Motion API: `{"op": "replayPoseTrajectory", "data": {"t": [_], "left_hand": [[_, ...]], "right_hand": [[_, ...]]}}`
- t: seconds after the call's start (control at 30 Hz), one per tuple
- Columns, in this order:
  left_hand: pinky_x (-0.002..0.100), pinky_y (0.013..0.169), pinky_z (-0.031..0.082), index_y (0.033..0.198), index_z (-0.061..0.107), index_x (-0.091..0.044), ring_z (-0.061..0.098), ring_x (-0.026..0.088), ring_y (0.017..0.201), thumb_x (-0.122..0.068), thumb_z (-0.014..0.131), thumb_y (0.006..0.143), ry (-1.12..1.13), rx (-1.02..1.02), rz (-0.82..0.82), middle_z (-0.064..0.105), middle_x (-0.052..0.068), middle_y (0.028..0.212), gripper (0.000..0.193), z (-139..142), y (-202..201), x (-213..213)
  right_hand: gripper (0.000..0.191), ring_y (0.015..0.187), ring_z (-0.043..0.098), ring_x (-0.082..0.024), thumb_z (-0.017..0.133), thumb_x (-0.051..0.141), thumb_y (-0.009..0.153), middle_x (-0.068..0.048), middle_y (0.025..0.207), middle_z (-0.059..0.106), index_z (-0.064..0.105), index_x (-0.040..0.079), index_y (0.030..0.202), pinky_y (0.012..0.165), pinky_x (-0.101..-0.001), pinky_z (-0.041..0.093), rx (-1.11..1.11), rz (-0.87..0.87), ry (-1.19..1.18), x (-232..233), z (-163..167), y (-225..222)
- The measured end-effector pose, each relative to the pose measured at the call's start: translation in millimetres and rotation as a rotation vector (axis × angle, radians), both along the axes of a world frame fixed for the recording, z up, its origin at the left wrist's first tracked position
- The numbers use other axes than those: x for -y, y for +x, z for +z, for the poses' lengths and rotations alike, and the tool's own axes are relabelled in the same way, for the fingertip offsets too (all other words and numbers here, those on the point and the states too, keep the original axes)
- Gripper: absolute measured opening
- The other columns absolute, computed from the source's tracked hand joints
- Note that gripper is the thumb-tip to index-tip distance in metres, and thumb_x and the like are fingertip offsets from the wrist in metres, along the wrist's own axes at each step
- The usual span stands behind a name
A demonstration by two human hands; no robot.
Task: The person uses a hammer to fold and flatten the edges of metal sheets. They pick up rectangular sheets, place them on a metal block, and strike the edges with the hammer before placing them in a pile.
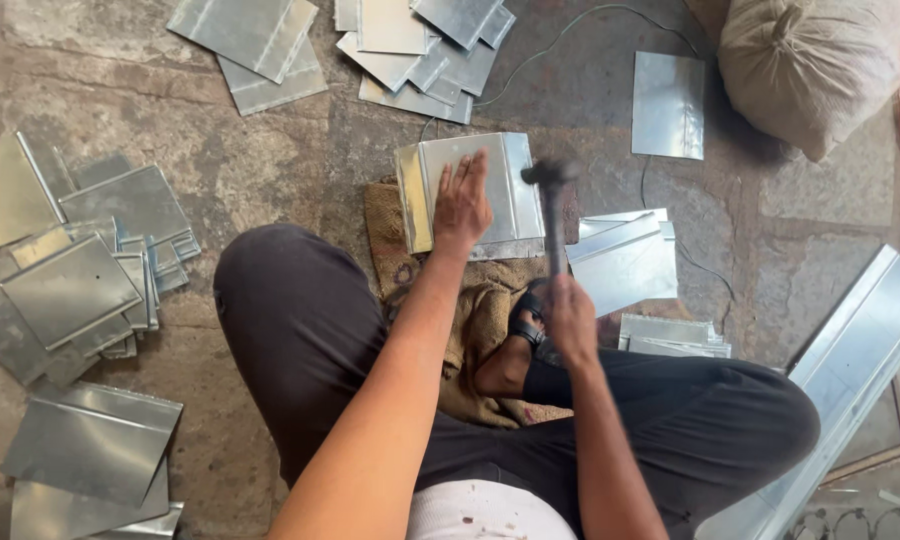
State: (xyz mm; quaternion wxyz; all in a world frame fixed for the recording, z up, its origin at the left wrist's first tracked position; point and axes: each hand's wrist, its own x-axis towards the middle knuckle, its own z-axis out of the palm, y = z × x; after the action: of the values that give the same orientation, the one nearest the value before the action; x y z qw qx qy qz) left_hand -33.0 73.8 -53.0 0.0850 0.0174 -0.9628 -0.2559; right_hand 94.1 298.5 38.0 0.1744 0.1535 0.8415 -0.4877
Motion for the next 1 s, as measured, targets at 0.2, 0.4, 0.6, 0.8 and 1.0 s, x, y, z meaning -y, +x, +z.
{"op": "replayPoseTrajectory", "data": {"t": [0.2,0.4,0.6,0.8,1.0], "left_hand": [[0.049,0.128,0.018,0.163,0.003,-0.009,0.039,0.031,0.15,-0.005,0.039,0.095,-0.032,-0.033,-0.027,0.035,0.012,0.166,0.077,-4.7,14.0,-7.1],[0.044,0.128,0.012,0.162,0.002,-0.005,0.023,0.032,0.156,-0.013,0.038,0.096,-0.079,0.034,-0.042,0.017,0.02,0.17,0.075,-3.4,22.2,-9.3],[0.043,0.131,0.008,0.163,0.015,-0.003,0.016,0.024,0.16,-0.023,0.038,0.099,-0.155,0.278,-0.037,0.014,0.012,0.172,0.071,6.1,23.1,-11.2],[0.044,0.129,0.009,0.163,0.021,-0.005,0.02,0.025,0.158,-0.024,0.032,0.105,-0.193,0.132,-0.024,0.02,0.011,0.171,0.062,2.7,20.2,-10.7],[0.044,0.13,0.009,0.161,0.023,-0.005,0.021,0.023,0.158,-0.025,0.033,0.102,-0.112,0.208,-0.049,0.022,0.009,0.17,0.063,-3.8,40.4,-16.4]], "right_hand": [[0.059,0.038,0.042,-0.007,0.042,0.061,0.112,0.002,0.06,0.045,0.051,0.008,0.088,0.035,-0.0257,0.033,-0.893,0.035,-0.396,-10.8,85.0,-12.1],[0.053,0.048,0.048,-0.012,0.042,0.067,0.103,-0.004,0.073,0.053,0.046,0.014,0.105,0.043,-0.0277,0.038,-1.309,-0.179,-0.477,-20.6,25.8,-12.3],[0.036,0.062,0.055,-0.014,0.049,0.036,0.108,-0.006,0.075,0.061,0.067,0.006,0.101,0.055,-0.0294,0.042,-0.472,0.183,0.346,-18.1,-36.7,18.0],[0.045,0.06,0.051,-0.009,0.046,0.044,0.115,-0.004,0.078,0.056,0.058,0.004,0.096,0.049,-0.0273,0.042,-0.53,-0.05,-0.13,-25.5,32.4,3.0],[0.056,0.044,0.042,-0.005,0.035,0.071,0.107,0.0,0.063,0.045,0.04,0.015,0.108,0.04,-0.0241,0.034,-1.236,-0.092,-0.53,-19.9,56.9,-5.3]]}}
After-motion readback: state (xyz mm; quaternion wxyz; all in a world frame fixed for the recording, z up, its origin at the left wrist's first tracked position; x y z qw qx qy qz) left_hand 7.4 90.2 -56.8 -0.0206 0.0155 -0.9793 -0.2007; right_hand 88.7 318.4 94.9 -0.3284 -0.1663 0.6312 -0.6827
